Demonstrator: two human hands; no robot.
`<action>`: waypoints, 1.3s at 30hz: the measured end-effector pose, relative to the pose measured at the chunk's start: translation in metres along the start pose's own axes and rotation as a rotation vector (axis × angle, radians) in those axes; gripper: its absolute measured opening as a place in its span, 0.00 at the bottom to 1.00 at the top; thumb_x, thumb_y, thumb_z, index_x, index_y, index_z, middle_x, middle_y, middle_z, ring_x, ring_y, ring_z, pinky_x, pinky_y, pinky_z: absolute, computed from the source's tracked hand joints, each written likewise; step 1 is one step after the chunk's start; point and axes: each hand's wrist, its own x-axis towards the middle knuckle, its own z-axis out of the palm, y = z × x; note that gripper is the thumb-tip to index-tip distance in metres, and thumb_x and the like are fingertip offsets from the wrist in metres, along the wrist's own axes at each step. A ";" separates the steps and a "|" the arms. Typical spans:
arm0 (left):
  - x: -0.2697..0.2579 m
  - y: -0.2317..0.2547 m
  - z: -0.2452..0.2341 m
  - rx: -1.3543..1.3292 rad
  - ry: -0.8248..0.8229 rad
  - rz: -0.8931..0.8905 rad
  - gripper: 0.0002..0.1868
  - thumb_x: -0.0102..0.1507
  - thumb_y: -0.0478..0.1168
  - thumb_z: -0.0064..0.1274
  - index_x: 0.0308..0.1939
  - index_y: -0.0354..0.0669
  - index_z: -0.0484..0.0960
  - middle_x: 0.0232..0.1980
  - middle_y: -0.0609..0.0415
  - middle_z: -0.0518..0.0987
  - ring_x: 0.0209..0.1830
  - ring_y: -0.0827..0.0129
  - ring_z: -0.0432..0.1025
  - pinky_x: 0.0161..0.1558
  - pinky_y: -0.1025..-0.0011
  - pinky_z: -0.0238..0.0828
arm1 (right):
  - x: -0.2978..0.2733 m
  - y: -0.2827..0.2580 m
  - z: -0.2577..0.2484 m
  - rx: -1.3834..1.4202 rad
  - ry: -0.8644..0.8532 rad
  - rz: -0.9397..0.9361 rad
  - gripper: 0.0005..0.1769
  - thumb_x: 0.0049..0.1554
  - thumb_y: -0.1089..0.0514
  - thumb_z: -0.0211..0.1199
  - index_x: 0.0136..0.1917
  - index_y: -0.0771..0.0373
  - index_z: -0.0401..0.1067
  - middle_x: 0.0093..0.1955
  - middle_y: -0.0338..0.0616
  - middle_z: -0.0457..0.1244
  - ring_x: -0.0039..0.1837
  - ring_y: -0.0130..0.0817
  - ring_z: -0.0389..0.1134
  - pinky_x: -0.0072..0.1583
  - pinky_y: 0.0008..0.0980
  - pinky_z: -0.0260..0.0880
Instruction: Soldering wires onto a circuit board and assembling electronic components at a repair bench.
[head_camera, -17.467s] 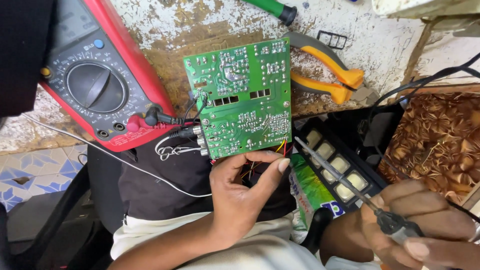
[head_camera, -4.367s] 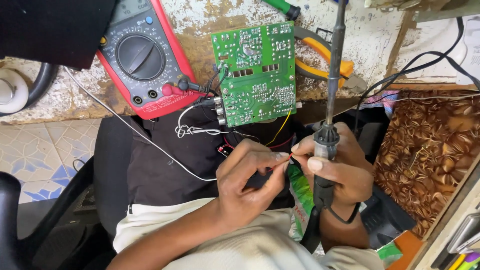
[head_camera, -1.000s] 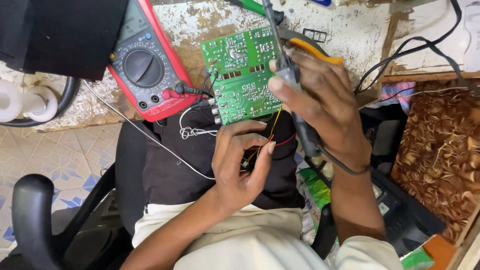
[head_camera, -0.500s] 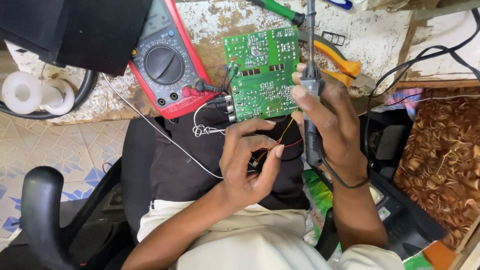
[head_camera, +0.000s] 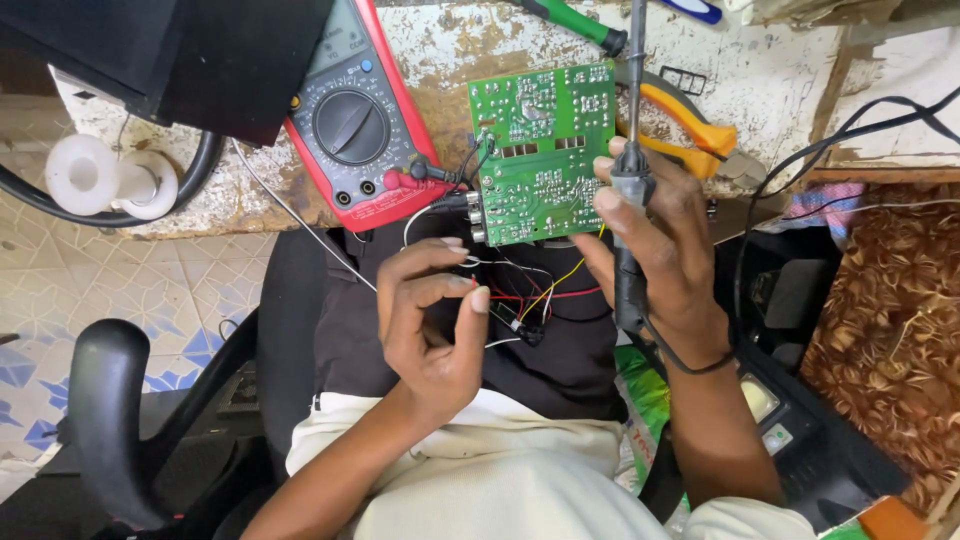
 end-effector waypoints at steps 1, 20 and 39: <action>-0.004 -0.001 -0.001 0.025 0.035 -0.068 0.04 0.69 0.37 0.51 0.42 0.40 0.74 0.51 0.41 0.75 0.54 0.53 0.74 0.57 0.60 0.76 | 0.000 0.000 0.001 0.053 0.049 -0.006 0.32 0.66 0.71 0.72 0.75 0.65 0.56 0.72 0.71 0.58 0.75 0.69 0.62 0.76 0.64 0.67; 0.005 0.007 -0.006 -0.177 0.009 -0.139 0.04 0.66 0.31 0.55 0.40 0.33 0.75 0.58 0.34 0.74 0.57 0.38 0.77 0.58 0.46 0.76 | -0.003 -0.001 0.008 0.091 0.389 -0.126 0.21 0.59 0.74 0.69 0.62 0.76 0.63 0.55 0.68 0.66 0.59 0.71 0.71 0.60 0.62 0.76; 0.094 0.032 -0.017 0.053 -0.261 0.016 0.05 0.72 0.33 0.48 0.41 0.35 0.74 0.61 0.36 0.72 0.63 0.49 0.73 0.63 0.58 0.74 | -0.030 -0.016 0.036 -0.082 0.340 -0.046 0.27 0.63 0.68 0.71 0.68 0.61 0.58 0.56 0.62 0.64 0.62 0.60 0.69 0.63 0.56 0.77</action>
